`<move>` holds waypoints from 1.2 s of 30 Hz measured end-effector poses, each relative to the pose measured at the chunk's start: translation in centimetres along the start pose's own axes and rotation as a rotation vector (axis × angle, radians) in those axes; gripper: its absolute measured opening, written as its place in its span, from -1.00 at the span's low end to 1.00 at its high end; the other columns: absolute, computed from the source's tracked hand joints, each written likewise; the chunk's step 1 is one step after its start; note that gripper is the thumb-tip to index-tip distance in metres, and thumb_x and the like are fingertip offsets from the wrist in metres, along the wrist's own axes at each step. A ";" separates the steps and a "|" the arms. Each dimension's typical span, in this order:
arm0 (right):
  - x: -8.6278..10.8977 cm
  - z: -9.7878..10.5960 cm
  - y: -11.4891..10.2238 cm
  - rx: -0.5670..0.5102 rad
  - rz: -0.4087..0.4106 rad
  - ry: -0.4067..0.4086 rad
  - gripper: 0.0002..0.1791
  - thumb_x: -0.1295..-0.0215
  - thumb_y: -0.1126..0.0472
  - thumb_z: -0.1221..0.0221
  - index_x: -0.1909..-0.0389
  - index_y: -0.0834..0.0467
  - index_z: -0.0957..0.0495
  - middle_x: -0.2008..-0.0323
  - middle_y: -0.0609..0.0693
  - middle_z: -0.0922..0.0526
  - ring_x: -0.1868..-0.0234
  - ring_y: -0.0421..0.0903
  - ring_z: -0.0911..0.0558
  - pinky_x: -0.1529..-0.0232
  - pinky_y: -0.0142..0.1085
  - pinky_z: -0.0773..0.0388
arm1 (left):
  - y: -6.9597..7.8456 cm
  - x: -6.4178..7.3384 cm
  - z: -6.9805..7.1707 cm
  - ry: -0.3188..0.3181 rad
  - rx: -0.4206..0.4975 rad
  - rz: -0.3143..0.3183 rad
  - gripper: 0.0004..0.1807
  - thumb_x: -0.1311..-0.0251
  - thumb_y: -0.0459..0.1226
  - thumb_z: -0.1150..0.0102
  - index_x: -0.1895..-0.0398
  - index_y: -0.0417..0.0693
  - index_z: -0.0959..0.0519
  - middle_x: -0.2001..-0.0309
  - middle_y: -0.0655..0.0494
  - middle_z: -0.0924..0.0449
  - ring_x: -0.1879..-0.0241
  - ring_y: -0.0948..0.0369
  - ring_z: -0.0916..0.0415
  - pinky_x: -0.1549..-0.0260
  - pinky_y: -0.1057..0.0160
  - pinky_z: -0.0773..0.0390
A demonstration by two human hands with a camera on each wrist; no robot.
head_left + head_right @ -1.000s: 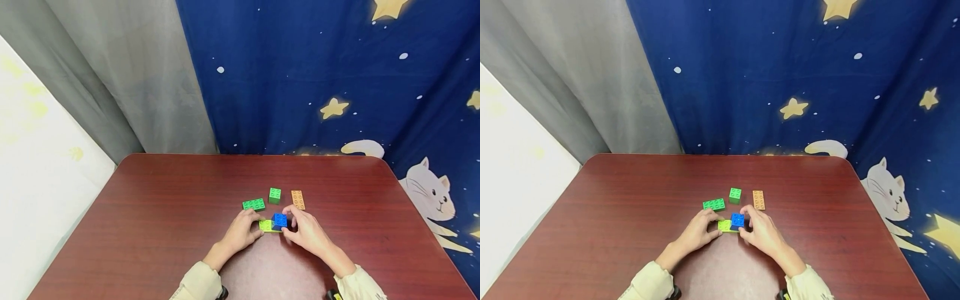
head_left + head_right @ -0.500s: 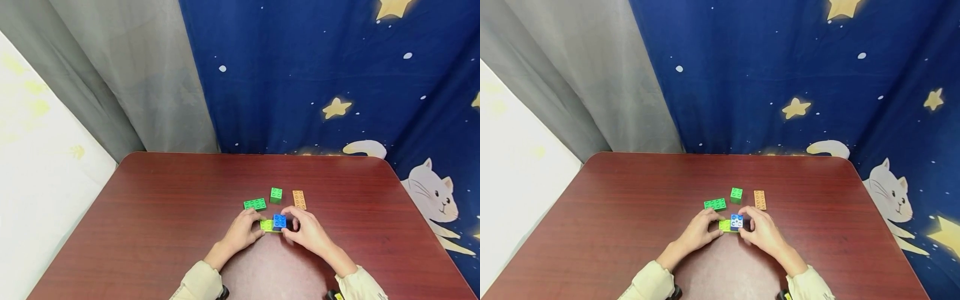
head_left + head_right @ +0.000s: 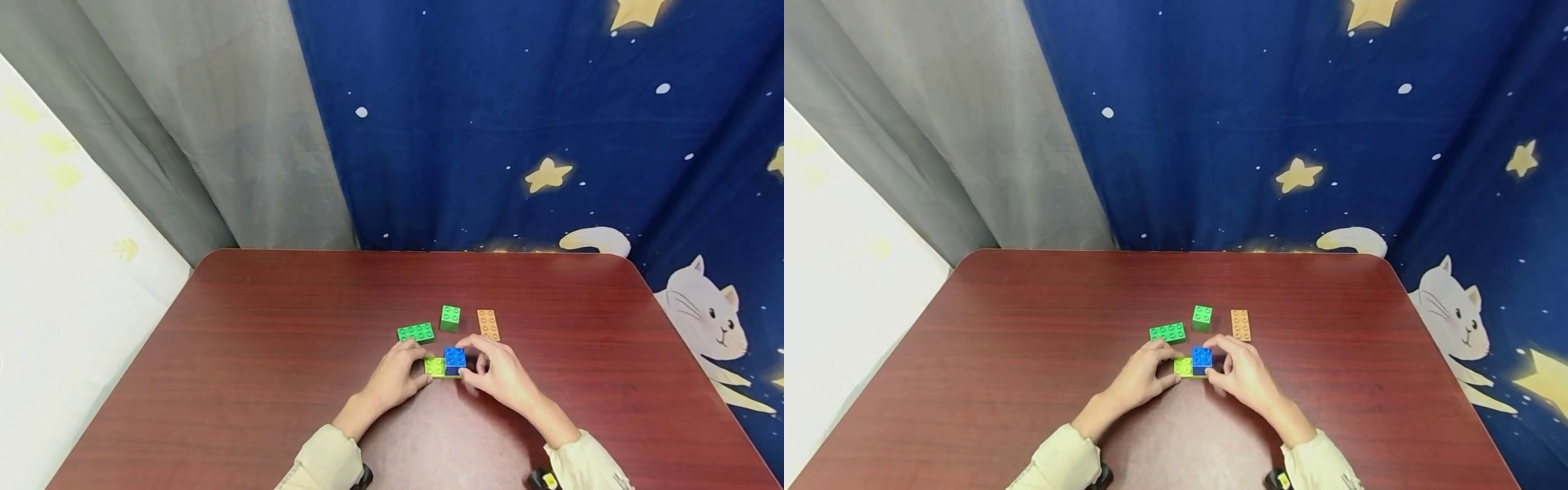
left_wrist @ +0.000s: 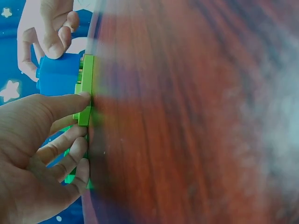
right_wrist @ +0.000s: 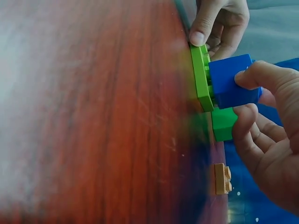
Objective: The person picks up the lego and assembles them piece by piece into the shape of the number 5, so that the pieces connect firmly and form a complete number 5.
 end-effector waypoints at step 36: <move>0.7 -0.1 0.9 -0.075 -0.118 0.022 -0.62 0.08 0.32 -0.41 0.21 0.05 -0.52 0.52 -0.14 -0.56 0.74 -0.32 -0.39 0.66 -0.40 -0.34 | 1.7 -1.3 -0.4 -0.012 0.093 -0.111 -0.61 -0.14 -0.18 -0.27 0.02 -0.19 -0.53 0.08 0.09 -0.58 0.04 0.25 -0.47 0.01 0.31 -0.41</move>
Point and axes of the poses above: each hand's wrist, its own x-axis away from the middle knuckle, its own z-axis out of the back of the hand, y = z × x, the point moved 8 cm from there along -x, towards the middle knuckle
